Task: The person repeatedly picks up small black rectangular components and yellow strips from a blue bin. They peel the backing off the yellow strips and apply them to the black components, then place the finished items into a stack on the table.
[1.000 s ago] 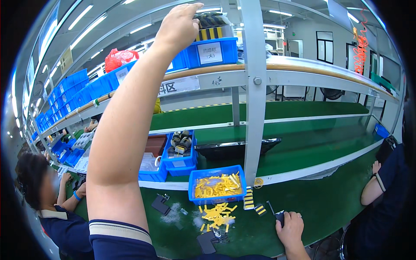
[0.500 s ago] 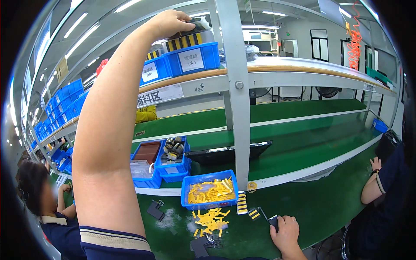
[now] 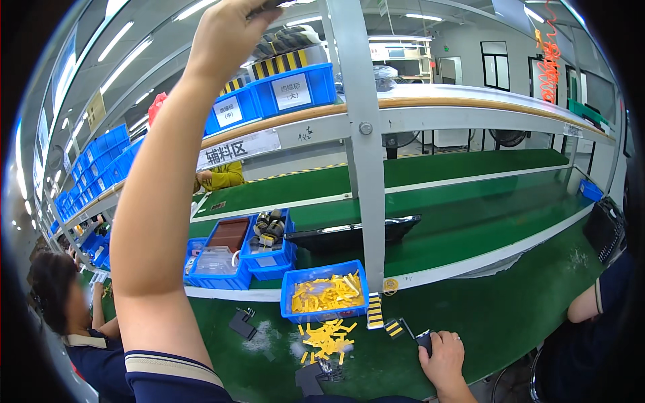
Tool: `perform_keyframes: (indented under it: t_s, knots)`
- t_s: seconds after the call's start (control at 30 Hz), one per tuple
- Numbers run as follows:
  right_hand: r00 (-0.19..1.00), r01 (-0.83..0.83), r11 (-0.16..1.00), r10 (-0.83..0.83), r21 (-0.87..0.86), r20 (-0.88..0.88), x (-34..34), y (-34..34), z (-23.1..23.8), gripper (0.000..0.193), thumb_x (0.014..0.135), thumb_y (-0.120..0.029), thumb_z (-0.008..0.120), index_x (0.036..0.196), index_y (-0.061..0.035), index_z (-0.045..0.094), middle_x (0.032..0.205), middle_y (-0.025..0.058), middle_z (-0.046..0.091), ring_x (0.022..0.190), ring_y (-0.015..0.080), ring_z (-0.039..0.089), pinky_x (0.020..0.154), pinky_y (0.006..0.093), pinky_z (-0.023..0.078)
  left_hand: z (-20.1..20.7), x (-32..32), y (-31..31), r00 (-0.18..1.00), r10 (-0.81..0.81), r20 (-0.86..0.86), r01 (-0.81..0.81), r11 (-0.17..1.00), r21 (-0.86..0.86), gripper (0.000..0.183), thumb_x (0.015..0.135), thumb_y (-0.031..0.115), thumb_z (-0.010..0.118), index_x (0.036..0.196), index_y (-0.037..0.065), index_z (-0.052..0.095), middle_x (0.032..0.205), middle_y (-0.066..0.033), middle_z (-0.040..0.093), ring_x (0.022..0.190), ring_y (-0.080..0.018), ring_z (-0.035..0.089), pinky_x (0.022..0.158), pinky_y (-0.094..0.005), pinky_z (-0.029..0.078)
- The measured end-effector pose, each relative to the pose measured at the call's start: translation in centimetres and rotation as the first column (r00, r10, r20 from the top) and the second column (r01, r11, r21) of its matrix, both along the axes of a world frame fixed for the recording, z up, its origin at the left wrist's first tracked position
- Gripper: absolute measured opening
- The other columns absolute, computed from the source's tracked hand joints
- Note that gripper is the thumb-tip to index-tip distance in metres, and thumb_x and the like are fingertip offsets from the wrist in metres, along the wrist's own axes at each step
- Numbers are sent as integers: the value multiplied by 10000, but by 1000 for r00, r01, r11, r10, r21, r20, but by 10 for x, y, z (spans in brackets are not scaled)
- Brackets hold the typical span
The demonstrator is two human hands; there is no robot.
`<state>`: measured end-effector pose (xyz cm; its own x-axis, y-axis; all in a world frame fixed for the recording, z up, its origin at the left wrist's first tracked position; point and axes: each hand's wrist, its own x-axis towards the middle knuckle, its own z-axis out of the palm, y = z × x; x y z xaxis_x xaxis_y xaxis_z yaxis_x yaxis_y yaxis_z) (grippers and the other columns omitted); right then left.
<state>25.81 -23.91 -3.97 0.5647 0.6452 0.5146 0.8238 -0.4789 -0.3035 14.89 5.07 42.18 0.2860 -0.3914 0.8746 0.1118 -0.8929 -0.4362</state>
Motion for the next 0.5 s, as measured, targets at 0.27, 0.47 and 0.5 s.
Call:
perform_keyframes:
  t_s: [0.27,0.47,0.5]
  knots:
    - [569,-71,739,582,670,-582,-5,12,25,293,830,-127,636,1080,19,592,955,126,636,871,226,619,788,334,485,-223,-36,-79,850,-148,-506,224,970,92,226,740,63,644,937,166,683,1017,-22,649,1024,-196,615,1068,-599,210]
    - [-267,68,560,808,826,-526,-24,30,44,315,905,-159,568,1157,30,571,988,102,636,888,158,608,771,278,485,-327,-47,-104,741,-314,-593,237,949,-206,201,774,138,621,966,169,674,1120,-26,623,1120,-215,553,1061,-576,218]
    - [-325,34,565,786,824,-526,-23,32,37,295,888,-130,591,1140,23,584,953,75,633,848,140,600,739,265,480,-336,-52,-105,722,-357,-593,230,932,-281,207,771,138,622,966,179,677,1145,-31,614,1141,-227,535,1064,-561,224]
